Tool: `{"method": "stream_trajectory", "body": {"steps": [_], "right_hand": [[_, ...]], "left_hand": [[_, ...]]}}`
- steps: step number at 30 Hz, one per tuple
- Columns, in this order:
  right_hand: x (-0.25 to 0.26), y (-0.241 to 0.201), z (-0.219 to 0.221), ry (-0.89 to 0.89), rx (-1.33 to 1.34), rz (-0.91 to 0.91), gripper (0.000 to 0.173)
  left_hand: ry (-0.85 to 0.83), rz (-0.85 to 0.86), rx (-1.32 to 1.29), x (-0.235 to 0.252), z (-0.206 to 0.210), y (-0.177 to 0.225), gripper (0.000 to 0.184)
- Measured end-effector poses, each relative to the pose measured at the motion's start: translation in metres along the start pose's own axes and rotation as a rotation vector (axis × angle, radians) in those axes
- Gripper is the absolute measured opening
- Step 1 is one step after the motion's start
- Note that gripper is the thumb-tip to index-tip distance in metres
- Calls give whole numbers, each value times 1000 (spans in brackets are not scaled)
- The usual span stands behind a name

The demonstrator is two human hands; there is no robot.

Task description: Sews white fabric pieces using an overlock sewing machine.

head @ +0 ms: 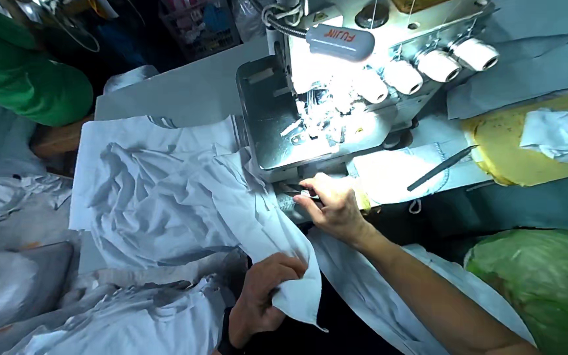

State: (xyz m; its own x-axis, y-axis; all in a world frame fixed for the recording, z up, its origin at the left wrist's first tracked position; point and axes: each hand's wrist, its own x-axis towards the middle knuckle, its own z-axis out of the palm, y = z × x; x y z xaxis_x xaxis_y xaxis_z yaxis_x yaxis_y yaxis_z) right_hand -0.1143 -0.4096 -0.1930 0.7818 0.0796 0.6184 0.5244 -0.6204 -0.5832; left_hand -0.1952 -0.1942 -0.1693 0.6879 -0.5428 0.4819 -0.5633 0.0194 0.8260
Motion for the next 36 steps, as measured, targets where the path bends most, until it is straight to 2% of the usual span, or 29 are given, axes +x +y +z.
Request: {"method": "stream_trajectory", "body": {"steps": [4, 6, 9, 11, 13, 16, 19, 20, 22, 23, 25, 26, 28, 30, 31, 32, 33, 34, 35, 36], "right_hand": [[-17, -3, 24, 3, -82, -15, 25], [-18, -9, 32, 31, 40, -6, 25], [-13, -22, 14, 41, 373, 162, 18], [-6, -20, -7, -6, 359, 296, 17], [-5, -19, -13, -80, 298, 362, 17], [-6, -35, 5, -160, 321, 186, 31], [-1, -51, 36, -251, 104, 17, 49], [2, -51, 46, -321, 43, 40, 49], [10, -53, 63, -489, 52, 165, 29], [16, -60, 67, -594, 100, 232, 24], [31, -78, 63, -782, 237, 272, 32], [39, -88, 58, -804, 310, 267, 34], [63, -105, 39, -738, 389, 288, 32], [99, -115, 17, -605, 464, 353, 26], [117, -122, 9, -512, 506, 365, 27], [136, -135, 2, -414, 554, 373, 30], [152, -149, 0, -325, 607, 356, 33], [164, -164, 1, -246, 672, 322, 35], [170, -180, 6, -180, 739, 275, 35], [173, -196, 12, -131, 797, 224, 33]], "left_hand": [[11, -5, -15, -7, 6, 1, 33], [-33, -27, -13, -6, 7, 3, 32], [-194, -138, -51, -8, -4, 13, 36], [-293, -194, -115, -9, -11, 21, 32], [-319, -211, -120, -10, -11, 23, 28], [-317, -192, -99, -4, -8, 25, 24], [-300, -190, -82, 2, -13, 40, 23], [-269, -191, -77, 1, -19, 48, 23], [-169, -186, -39, -8, -40, 71, 29], [-115, -180, 2, -16, -55, 90, 37], [15, -162, 43, -39, -82, 144, 46], [115, -145, 15, -52, -89, 176, 44], [456, -80, -120, -71, -85, 239, 36], [629, -24, -217, -87, -98, 272, 32], [756, -105, -117, -92, -112, 274, 32], [890, -321, 134, -99, -134, 271, 35], [878, -563, 410, -113, -166, 268, 30], [913, -758, 657, -130, -202, 266, 18], [987, -886, 890, -158, -238, 269, 15], [1087, -931, 1113, -189, -269, 286, 27]]}}
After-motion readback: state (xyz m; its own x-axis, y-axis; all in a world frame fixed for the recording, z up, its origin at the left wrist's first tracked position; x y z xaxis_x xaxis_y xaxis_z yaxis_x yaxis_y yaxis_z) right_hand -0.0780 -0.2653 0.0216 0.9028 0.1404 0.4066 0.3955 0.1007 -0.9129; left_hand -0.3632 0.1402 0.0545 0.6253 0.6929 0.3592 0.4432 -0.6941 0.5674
